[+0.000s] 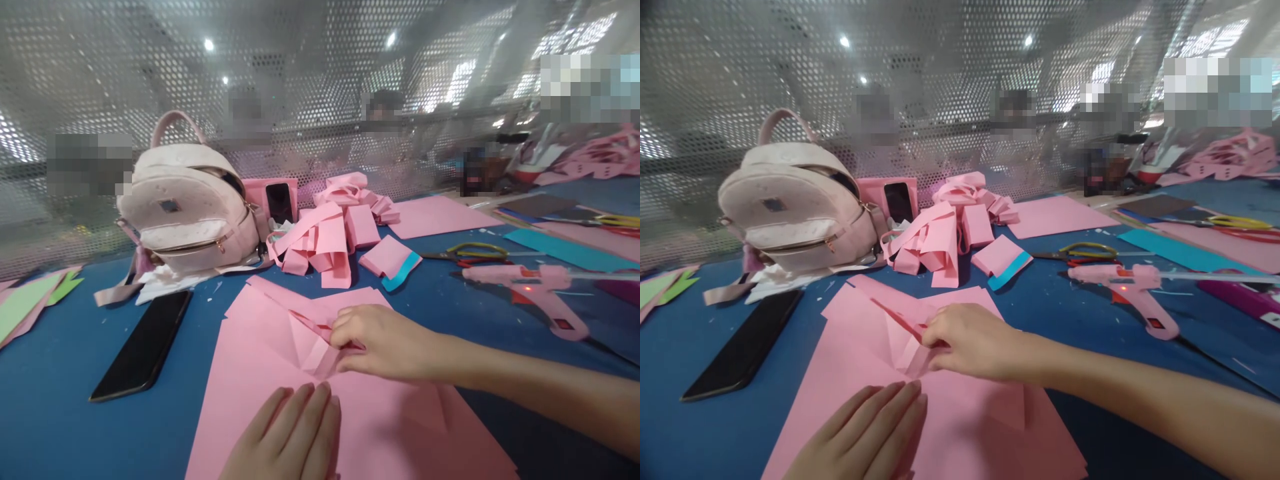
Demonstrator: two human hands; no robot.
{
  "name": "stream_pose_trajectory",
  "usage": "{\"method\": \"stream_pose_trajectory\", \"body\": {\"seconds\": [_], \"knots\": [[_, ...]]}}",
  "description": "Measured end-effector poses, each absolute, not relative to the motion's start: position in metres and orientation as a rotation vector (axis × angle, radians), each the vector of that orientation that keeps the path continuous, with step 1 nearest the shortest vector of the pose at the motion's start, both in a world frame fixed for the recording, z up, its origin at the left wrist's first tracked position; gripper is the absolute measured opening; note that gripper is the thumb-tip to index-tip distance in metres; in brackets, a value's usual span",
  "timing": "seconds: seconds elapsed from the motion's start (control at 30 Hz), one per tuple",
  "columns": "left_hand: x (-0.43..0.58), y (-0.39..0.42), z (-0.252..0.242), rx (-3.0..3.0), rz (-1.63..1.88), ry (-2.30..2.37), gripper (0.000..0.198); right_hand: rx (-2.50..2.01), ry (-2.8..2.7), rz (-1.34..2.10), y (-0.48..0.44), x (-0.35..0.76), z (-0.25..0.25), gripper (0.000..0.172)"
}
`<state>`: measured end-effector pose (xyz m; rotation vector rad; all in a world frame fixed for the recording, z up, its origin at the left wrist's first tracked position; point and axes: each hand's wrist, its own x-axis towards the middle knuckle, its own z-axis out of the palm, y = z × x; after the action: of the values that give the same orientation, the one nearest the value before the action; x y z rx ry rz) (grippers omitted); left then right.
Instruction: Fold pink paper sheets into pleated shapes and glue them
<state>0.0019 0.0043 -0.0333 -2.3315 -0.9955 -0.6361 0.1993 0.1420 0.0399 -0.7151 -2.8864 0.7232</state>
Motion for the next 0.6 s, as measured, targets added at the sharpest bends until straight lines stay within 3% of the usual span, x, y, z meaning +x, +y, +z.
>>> {"method": "stream_pose_trajectory", "body": {"seconds": [0.17, 0.6], "knots": [[-0.002, 0.006, -0.037, -2.382, -0.555, -1.042, 0.044, -0.708, -2.917, 0.728, 0.145, 0.198, 0.032, 0.032], [-0.002, 0.006, -0.035, -2.396, -0.556, -1.042, 0.042, -0.666, -2.930, 0.646, 0.142, 0.196, 0.028, 0.018]]}}
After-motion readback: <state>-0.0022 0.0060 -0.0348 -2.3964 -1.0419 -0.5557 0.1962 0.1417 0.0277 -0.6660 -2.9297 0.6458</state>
